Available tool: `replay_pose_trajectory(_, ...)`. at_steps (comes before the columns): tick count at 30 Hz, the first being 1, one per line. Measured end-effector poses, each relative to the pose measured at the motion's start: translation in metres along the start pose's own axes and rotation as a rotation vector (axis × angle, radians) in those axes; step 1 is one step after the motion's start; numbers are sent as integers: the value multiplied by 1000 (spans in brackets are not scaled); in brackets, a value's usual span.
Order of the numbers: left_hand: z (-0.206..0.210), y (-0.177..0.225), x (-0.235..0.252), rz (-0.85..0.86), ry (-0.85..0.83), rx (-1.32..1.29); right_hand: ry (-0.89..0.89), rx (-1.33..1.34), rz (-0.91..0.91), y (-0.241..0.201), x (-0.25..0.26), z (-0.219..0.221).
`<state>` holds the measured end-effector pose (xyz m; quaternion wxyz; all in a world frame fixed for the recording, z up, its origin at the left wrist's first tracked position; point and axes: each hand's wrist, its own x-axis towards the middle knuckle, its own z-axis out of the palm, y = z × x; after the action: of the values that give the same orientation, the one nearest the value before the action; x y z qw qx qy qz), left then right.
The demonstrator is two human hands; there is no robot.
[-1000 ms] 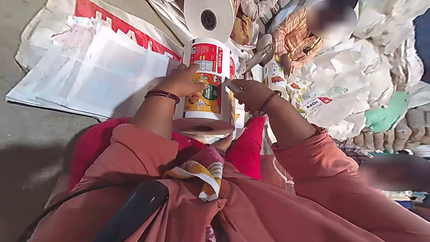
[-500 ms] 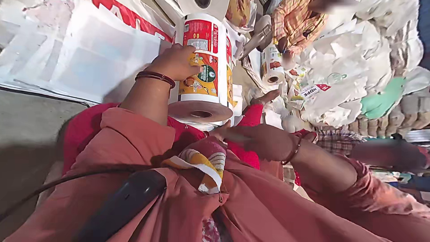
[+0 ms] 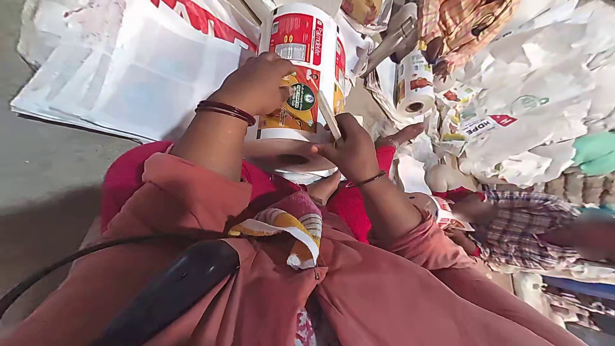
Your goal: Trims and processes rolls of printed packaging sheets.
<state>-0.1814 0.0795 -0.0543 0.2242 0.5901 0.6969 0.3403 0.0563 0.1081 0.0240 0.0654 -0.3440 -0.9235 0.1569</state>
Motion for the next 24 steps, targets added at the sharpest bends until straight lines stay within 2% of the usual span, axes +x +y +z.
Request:
replay_pose_trajectory(8,-1,-1,7,13,-5,-20,-101,-17,92,13,20,-12)
replay_pose_trajectory(15,-2,-6,12,49,-9,-9,-125,-66,-17,12,18,-5)
replay_pose_trajectory(19,-2,-5,11,39,-19,-4,-201,-37,26,14,23,-12)
replay_pose_trajectory(24,-1,-5,10,22,-7,-24,-207,169,179,22,23,-12)
